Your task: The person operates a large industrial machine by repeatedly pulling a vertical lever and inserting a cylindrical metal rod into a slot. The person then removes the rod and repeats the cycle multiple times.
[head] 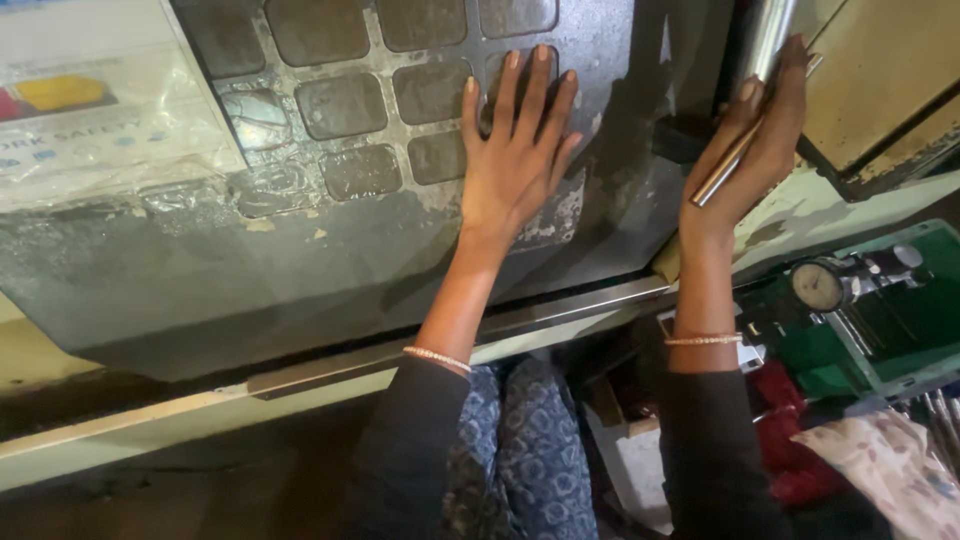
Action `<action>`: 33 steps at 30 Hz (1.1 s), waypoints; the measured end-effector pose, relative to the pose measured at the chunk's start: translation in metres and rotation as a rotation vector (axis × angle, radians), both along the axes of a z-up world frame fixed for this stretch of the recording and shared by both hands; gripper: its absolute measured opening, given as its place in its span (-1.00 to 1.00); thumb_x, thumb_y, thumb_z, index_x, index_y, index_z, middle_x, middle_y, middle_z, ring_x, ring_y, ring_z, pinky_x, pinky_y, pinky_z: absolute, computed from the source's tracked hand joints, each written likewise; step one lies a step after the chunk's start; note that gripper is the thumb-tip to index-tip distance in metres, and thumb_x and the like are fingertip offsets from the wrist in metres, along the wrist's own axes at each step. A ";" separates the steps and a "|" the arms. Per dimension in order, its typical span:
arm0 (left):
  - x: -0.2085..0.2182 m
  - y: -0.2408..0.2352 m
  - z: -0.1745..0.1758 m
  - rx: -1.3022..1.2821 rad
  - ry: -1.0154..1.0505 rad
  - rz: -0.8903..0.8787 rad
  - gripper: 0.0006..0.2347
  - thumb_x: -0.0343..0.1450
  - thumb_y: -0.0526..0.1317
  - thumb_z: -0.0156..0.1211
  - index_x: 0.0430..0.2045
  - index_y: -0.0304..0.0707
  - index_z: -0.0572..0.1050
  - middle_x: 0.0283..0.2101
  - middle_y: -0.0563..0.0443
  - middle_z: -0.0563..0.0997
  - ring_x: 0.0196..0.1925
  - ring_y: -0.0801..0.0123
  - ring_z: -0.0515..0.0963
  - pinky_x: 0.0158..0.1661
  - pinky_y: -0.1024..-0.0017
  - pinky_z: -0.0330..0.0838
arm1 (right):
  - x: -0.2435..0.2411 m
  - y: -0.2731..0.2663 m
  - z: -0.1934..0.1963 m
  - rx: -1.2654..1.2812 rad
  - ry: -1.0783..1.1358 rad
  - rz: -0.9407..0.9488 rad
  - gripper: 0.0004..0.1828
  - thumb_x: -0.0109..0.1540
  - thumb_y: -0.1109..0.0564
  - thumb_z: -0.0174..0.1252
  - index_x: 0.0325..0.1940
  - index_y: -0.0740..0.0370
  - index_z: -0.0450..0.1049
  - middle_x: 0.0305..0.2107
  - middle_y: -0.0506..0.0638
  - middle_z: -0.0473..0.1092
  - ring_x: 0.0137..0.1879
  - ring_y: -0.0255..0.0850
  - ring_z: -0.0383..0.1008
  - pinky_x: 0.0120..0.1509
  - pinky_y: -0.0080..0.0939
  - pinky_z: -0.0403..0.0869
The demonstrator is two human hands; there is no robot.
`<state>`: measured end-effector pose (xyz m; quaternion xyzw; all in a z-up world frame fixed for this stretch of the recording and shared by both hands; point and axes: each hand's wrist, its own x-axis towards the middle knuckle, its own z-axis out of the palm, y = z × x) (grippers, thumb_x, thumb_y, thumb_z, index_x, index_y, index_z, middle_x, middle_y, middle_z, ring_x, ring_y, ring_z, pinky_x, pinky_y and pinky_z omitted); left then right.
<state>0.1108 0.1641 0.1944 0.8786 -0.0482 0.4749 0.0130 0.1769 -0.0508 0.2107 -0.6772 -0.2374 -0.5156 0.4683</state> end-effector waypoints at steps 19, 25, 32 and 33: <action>0.000 0.003 -0.005 -0.013 -0.065 -0.033 -0.53 0.61 -0.07 0.15 0.45 -0.03 0.25 0.55 -0.07 0.09 0.61 0.04 0.04 0.50 -0.24 -0.07 | 0.008 -0.008 -0.010 -0.035 -0.004 0.016 -0.58 0.67 0.09 -0.06 0.62 0.20 0.15 0.39 0.08 0.30 0.26 -0.23 0.50 0.24 -0.28 0.60; 0.000 0.002 -0.003 -0.025 -0.067 -0.028 -0.55 0.63 -0.05 0.12 0.45 -0.03 0.25 0.56 -0.06 0.09 0.61 0.06 0.05 0.51 -0.23 -0.04 | 0.004 -0.007 -0.008 0.023 0.086 0.066 -0.57 0.68 0.03 -0.03 0.62 0.18 0.18 0.35 0.05 0.38 0.11 -0.29 0.44 0.16 -0.30 0.52; -0.003 0.002 -0.001 -0.018 -0.037 -0.026 -0.55 0.61 -0.05 0.10 0.43 -0.06 0.28 0.55 -0.09 0.10 0.60 0.05 0.06 0.49 -0.23 -0.03 | 0.007 -0.009 -0.009 0.008 0.036 0.093 -0.63 0.71 0.13 -0.05 0.58 0.23 0.16 0.40 0.10 0.33 0.34 -0.20 0.44 0.34 -0.25 0.53; -0.003 0.003 0.000 -0.019 -0.028 -0.024 -0.55 0.60 -0.05 0.11 0.43 -0.05 0.29 0.54 -0.09 0.11 0.59 0.05 0.06 0.48 -0.22 -0.03 | 0.008 -0.008 -0.008 0.000 0.010 0.107 -0.64 0.72 0.16 -0.06 0.59 0.25 0.14 0.42 0.13 0.30 0.40 -0.15 0.40 0.40 -0.21 0.50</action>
